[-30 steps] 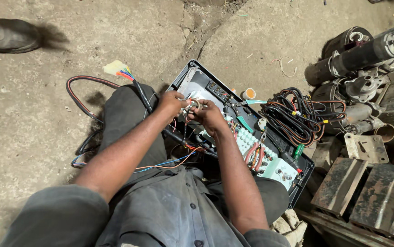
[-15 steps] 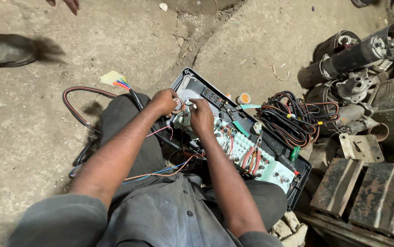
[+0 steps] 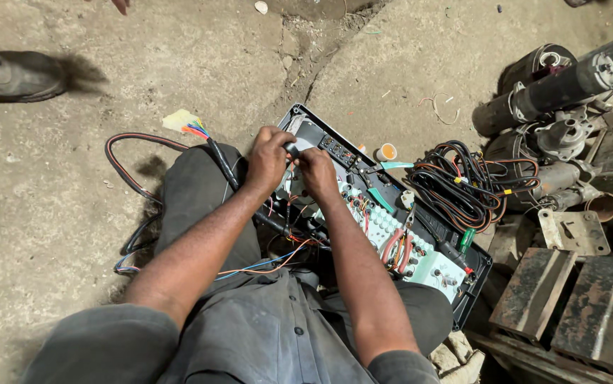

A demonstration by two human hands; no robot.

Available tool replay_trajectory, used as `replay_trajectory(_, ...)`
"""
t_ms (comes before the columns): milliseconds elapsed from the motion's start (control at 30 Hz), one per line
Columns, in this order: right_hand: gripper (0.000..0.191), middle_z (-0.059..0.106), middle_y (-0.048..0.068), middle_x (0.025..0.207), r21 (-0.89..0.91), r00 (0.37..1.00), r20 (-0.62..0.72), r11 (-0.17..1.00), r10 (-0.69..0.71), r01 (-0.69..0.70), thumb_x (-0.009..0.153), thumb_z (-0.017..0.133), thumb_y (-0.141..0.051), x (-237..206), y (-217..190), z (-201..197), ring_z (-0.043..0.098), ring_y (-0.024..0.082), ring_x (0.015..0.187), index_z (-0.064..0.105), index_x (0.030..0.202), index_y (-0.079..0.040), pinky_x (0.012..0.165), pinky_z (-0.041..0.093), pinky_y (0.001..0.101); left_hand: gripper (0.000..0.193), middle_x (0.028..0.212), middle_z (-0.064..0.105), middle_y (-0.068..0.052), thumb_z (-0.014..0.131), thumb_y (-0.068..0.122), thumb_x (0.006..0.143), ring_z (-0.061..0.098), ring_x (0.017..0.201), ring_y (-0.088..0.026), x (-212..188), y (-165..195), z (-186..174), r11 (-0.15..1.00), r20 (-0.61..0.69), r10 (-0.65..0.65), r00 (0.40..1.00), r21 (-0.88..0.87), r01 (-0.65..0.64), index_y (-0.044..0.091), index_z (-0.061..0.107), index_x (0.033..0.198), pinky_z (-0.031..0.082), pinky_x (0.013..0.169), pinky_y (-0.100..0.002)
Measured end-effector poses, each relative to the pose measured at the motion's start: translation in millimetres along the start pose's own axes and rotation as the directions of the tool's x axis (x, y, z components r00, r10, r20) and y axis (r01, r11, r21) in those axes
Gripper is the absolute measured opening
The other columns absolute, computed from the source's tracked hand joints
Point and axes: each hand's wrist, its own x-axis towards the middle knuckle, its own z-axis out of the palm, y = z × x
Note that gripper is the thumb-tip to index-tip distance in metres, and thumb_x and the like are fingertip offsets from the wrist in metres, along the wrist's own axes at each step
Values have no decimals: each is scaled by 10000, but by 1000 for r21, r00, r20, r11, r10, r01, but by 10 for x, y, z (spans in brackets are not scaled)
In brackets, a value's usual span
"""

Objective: The person sits on the floor and works on an open electrical box, stripping and twisting wires, then taping connections. The person handles multiple colored wires and uses electrical tape to secure the joints.

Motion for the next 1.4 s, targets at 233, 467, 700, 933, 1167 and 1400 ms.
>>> replay_trajectory(233,239,707,153,1032,103,999,2,994,-34,34,803,689,-63,-12,70,-32,617,381,995,717,1040,-72,883,501,452,414,1114,635,-207,750,122,855,637,1038,-390,-248,-165,223,996,16,40,999,78,-42,46,581,1225,525,881,-485)
replay_trajectory(467,210,735,124,974,228,996,84,972,40,-59,825,766,-128,60,207,-16,669,250,910,736,1020,-56,847,544,375,467,1025,723,-245,714,113,835,659,1005,-446,-305,-37,417,927,154,-312,937,267,265,74,575,1278,488,881,-520)
replay_trajectory(700,420,757,76,1077,786,936,167,532,308,-315,962,543,-92,2,250,-214,644,126,896,672,1355,-21,805,535,279,325,967,778,-147,626,73,814,761,874,-279,-208,-122,182,942,119,-337,934,52,333,111,776,1100,585,810,-388)
replay_trajectory(933,386,744,106,1049,451,857,330,731,397,-512,909,699,-66,-123,35,-157,716,165,891,659,1284,15,768,580,305,282,861,763,-133,752,87,822,746,790,-231,-112,-90,141,899,163,-420,893,-58,434,84,734,1104,576,724,-367)
replay_trajectory(1167,599,686,75,1286,551,824,507,639,253,-536,879,683,-25,-224,178,-178,699,176,1050,498,1448,-1,890,571,315,321,819,753,-104,816,62,776,713,739,-191,-82,-35,111,910,60,-415,908,40,413,65,736,1087,558,678,-347)
replay_trajectory(1400,602,753,103,1112,206,940,249,936,232,-286,757,888,-8,-290,117,11,743,195,974,621,1296,-18,843,596,337,332,844,746,-105,736,-35,819,684,666,-147,-42,-162,198,767,154,-581,799,-226,601,35,703,1142,560,541,-319)
